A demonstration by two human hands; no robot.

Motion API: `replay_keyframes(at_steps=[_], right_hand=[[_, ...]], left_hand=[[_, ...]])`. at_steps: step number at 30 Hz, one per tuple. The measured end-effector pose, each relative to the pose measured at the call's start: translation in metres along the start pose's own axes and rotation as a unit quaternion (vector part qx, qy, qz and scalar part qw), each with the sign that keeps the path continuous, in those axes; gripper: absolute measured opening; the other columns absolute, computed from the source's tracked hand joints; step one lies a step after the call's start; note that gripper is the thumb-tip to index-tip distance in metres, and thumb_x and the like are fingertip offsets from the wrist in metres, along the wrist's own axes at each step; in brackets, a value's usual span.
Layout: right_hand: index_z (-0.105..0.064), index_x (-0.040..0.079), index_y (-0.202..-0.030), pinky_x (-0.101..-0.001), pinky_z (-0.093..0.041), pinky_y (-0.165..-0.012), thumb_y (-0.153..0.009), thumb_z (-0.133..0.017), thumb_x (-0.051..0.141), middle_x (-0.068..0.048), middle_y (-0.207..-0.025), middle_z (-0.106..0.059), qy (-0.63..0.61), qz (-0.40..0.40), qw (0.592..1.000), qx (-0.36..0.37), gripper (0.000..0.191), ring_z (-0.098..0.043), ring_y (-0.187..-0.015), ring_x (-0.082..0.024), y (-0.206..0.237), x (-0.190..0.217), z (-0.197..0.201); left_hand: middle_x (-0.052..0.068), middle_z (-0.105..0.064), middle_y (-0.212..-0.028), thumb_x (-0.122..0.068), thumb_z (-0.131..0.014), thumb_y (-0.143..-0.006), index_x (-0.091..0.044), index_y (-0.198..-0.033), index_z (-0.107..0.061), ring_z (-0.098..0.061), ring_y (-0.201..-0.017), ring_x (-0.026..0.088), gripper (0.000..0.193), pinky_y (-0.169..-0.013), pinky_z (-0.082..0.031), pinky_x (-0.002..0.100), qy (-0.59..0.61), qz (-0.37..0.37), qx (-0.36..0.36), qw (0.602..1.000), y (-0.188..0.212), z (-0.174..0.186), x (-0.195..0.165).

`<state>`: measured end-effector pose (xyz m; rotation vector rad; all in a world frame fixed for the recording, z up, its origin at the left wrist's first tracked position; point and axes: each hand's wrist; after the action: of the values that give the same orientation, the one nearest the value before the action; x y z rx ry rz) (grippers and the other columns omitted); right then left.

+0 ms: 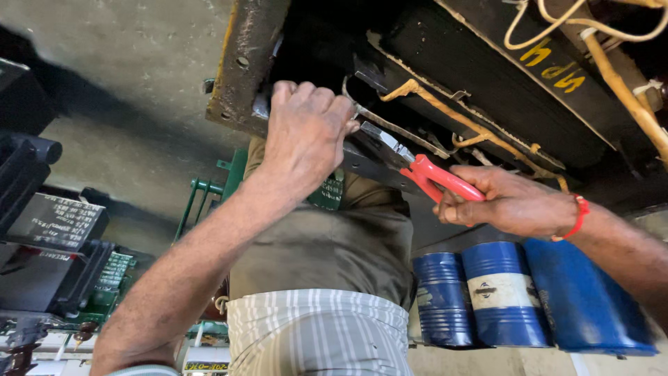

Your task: The person works on an electrical assembly, stripping and bending wires, then using pliers to secure connections on a metal frame. They later retrieve and sort small brass ferrules from an orange container.

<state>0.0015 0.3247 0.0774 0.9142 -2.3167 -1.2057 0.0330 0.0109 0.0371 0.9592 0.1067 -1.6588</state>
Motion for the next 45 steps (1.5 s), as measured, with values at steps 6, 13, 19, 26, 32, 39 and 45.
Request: replay_keyframes(at_steps=[6, 13, 19, 26, 32, 39, 45], right_hand=[[-0.067, 0.010, -0.130, -0.0338, -0.056, -0.078, -0.080, -0.067, 0.012, -0.010, -0.098, -0.077, -0.010, -0.018, 1.000, 0.020, 0.049, -0.071, -0.093, -0.016, -0.001, 0.008, 0.010], [-0.060, 0.006, -0.135, -0.0373, -0.052, -0.089, -0.077, -0.068, 0.016, -0.014, -0.112, -0.078, -0.013, -0.044, 0.998, 0.052, 0.059, -0.069, -0.100, -0.018, -0.014, 0.035, 0.020], [-0.051, 0.003, -0.138, -0.0430, -0.049, -0.094, -0.084, -0.068, 0.018, -0.020, -0.122, -0.077, -0.116, -0.045, 0.986, 0.107, 0.058, -0.064, -0.111, -0.025, -0.016, 0.034, 0.023], [-0.045, 0.004, -0.150, -0.0460, -0.048, -0.101, -0.093, -0.069, 0.017, -0.023, -0.131, -0.073, -0.146, -0.013, 0.978, 0.147, 0.063, -0.065, -0.123, -0.028, -0.024, 0.026, 0.031], [-0.059, 0.005, -0.129, -0.0472, -0.054, -0.099, -0.090, -0.070, 0.013, -0.018, -0.117, -0.076, -0.091, -0.039, 0.989, 0.110, 0.042, -0.071, -0.103, -0.025, -0.038, 0.031, 0.033], [-0.062, 0.004, -0.101, -0.0394, -0.056, -0.079, -0.086, -0.068, 0.026, -0.008, -0.080, -0.071, -0.036, -0.073, 0.997, -0.010, 0.027, -0.069, -0.078, -0.018, -0.039, 0.042, 0.019], [-0.058, 0.008, -0.120, -0.0394, -0.068, -0.073, -0.094, -0.073, 0.031, -0.002, -0.091, -0.066, -0.066, -0.073, 0.994, 0.044, 0.038, -0.069, -0.078, -0.017, -0.043, 0.049, 0.011]], left_hand=[[0.009, -0.062, -0.088, -0.007, -0.070, -0.079, -0.008, -0.099, -0.069, -0.057, -0.093, 0.030, 0.021, -0.088, -0.038, 0.049, -0.054, 0.027, -0.014, 0.998, 0.006, 0.006, -0.009], [0.011, -0.060, -0.090, -0.008, -0.068, -0.078, 0.001, -0.109, -0.071, -0.055, -0.091, 0.029, 0.032, -0.083, -0.038, 0.047, -0.075, 0.037, -0.071, 0.994, 0.005, 0.011, -0.013], [0.010, -0.056, -0.093, -0.013, -0.068, -0.079, -0.006, -0.082, -0.067, -0.051, -0.096, 0.030, 0.009, -0.087, -0.037, 0.047, -0.099, 0.031, -0.082, 0.991, 0.012, 0.007, -0.013], [0.007, -0.054, -0.090, -0.008, -0.077, -0.072, -0.007, -0.081, -0.065, -0.052, -0.092, 0.029, 0.015, -0.084, -0.036, 0.046, 0.036, 0.067, -0.134, 0.988, 0.015, 0.002, -0.006], [0.008, -0.056, -0.092, -0.006, -0.078, -0.068, -0.008, -0.086, -0.063, -0.053, -0.093, 0.029, 0.023, -0.083, -0.036, 0.046, 0.059, 0.056, -0.157, 0.984, 0.019, -0.003, -0.002], [0.007, -0.054, -0.090, -0.004, -0.077, -0.071, -0.008, -0.086, -0.061, -0.052, -0.089, 0.028, 0.022, -0.083, -0.036, 0.045, 0.054, 0.043, -0.171, 0.983, 0.022, -0.008, 0.002], [0.007, -0.052, -0.086, -0.004, -0.075, -0.069, -0.009, -0.082, -0.058, -0.051, -0.085, 0.028, 0.021, -0.080, -0.036, 0.045, 0.076, 0.011, -0.187, 0.979, 0.020, -0.004, 0.008]])
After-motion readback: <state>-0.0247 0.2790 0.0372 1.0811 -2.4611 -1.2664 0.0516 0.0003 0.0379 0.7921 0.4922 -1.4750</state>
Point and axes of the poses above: each hand's wrist, its own y-axis away from the middle knuckle, its own z-axis out of the back of the hand, x = y × z
